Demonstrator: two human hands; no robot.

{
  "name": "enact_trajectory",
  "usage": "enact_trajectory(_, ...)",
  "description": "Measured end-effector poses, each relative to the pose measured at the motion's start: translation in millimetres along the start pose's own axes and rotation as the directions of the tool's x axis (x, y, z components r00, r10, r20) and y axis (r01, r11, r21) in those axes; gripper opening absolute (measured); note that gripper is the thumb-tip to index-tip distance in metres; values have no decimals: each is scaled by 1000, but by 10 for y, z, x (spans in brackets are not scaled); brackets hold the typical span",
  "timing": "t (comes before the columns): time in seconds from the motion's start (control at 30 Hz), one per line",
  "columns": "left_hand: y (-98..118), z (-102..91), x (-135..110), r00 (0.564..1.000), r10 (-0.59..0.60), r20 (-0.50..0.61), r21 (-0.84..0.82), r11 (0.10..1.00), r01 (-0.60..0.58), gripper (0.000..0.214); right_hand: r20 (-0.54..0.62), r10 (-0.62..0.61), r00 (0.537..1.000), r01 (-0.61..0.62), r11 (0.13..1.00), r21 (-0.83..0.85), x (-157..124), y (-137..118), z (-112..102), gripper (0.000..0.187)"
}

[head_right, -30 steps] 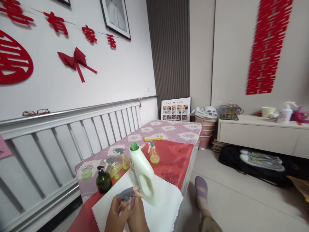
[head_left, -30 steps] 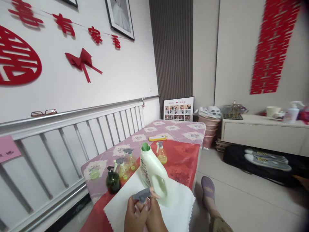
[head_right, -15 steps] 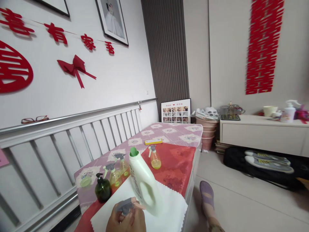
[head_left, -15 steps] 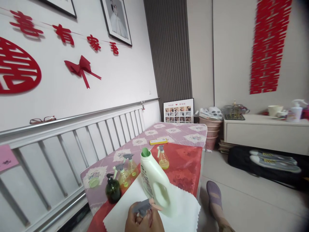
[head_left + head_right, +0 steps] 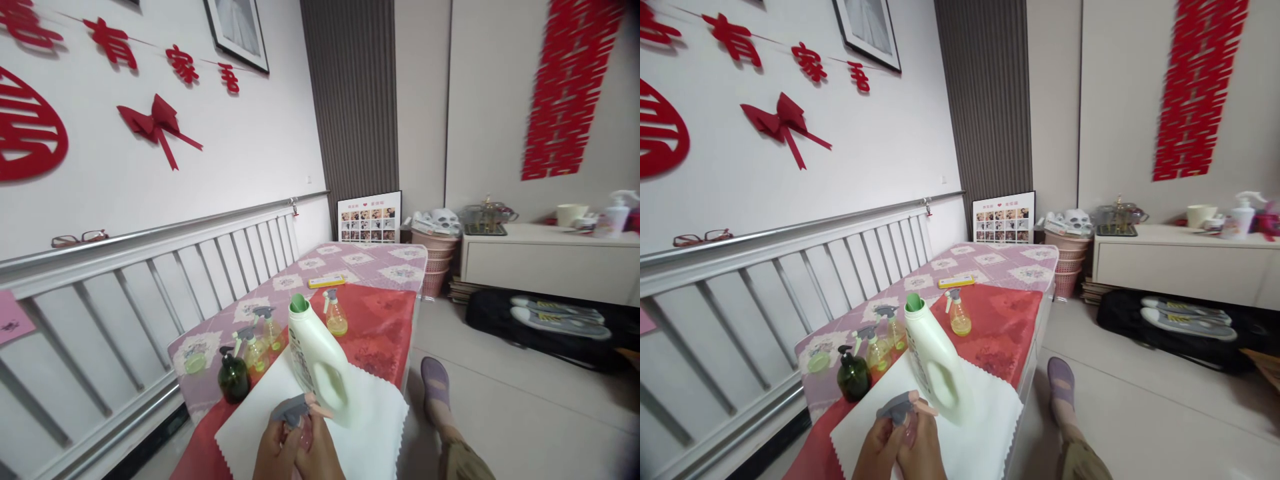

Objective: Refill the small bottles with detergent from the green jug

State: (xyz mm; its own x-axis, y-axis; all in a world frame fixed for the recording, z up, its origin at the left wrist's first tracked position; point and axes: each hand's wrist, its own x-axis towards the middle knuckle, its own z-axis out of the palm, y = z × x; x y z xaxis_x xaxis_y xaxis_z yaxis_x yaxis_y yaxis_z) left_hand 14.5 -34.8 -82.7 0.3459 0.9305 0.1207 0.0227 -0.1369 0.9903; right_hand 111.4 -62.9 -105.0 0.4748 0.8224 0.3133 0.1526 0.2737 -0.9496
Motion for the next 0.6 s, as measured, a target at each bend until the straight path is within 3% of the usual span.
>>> enact_trajectory(0.17,-20,5,-94,1000,12,-25,-51,999,-13,55,60,55,997,-58,997,45,-4,-114,-69,42)
enact_trajectory(0.33,-373,-108,-164,1000,-2,18,-107,994,4,66,163,99,982,-118,987,110,39,-233,-106,40)
enact_trajectory(0.47,-621,-185,-235,999,-41,28,-8,999,41,84,260,126,957,-172,972,162,82,-330,-134,33)
enact_trajectory(0.6,-582,-151,-316,998,-61,-22,155,986,63,83,359,80,930,-194,936,295,100,-390,-198,28)
